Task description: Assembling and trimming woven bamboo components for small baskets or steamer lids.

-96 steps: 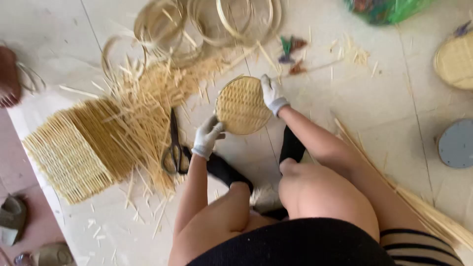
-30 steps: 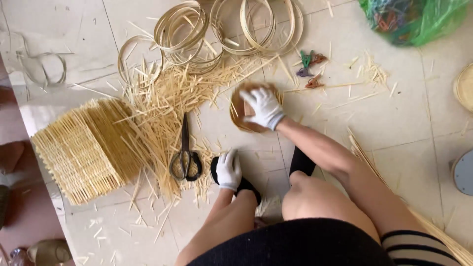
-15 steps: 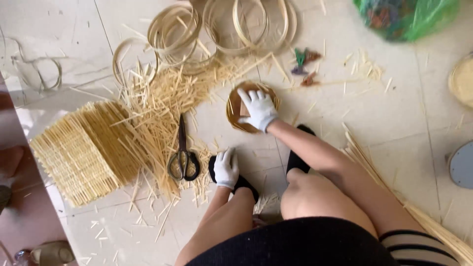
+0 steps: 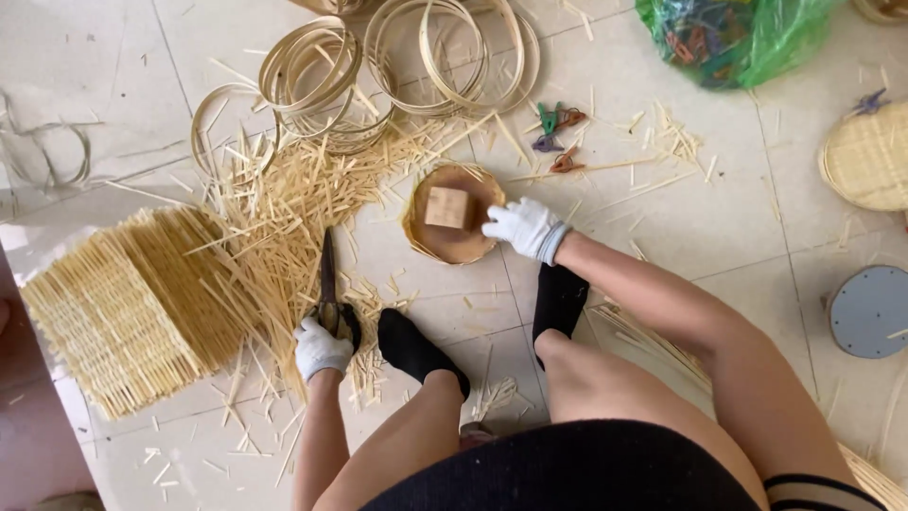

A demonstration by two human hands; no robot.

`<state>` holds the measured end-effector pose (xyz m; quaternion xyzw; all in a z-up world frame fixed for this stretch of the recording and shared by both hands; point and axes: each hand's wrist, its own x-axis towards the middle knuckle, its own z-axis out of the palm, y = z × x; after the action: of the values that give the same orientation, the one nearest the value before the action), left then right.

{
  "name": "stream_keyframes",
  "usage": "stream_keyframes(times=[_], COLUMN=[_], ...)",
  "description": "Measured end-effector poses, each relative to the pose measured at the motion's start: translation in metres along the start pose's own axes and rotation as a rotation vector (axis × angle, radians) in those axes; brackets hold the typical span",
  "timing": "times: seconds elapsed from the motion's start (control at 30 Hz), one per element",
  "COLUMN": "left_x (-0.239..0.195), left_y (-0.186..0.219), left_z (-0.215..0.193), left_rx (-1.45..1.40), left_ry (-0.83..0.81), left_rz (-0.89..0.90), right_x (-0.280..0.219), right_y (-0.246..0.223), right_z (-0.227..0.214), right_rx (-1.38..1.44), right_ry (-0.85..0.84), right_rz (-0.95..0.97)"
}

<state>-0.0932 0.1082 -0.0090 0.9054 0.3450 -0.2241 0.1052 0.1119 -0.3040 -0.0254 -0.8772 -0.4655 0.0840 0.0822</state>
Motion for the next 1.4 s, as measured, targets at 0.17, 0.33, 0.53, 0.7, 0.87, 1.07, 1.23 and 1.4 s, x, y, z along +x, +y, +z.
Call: stream_keyframes(times=[0.17,0.33,0.53,0.7,0.87,1.07,1.23,1.4], left_x=[0.010,-0.019,-0.052,-0.044,-0.038,-0.042,-0.049,-0.064], left_y=[-0.038,-0.009,0.058,0.114,0.147,0.155,0.146,0.154], left_z=[0.001,-0.023,-0.058,-0.104,-0.096,-0.077,-0.087,-0.114], left_rx=[-0.297,-0.416,-0.821,-0.088,-0.049,-0.051,-0.079,0.058], left_ry=[-0.298,-0.381,-0.525,-0.419,-0.394,-0.344,-0.459,-0.492], left_rz=[0.003,0.278,0.211,0.696,0.816,0.826,0.765,0.711], right_x=[0.025,0.033,0.057,0.054,0.049,0.044,0.045,0.033], right_y=[-0.010,0.002,-0.015,-0.020,-0.026,-0.025,-0.009,0.045], right_z=[-0.132,-0.150,-0.151,-0.139,-0.135,-0.129,-0.120,-0.024], right_rx=[0.381,0.534,0.499,0.509,0.506,0.434,0.487,0.751], right_ry=[-0.112,-0.075,0.283,0.298,0.274,0.269,0.308,0.066], right_rz=[0.169,0.269,0.144,0.088,0.031,0.060,0.462,0.496])
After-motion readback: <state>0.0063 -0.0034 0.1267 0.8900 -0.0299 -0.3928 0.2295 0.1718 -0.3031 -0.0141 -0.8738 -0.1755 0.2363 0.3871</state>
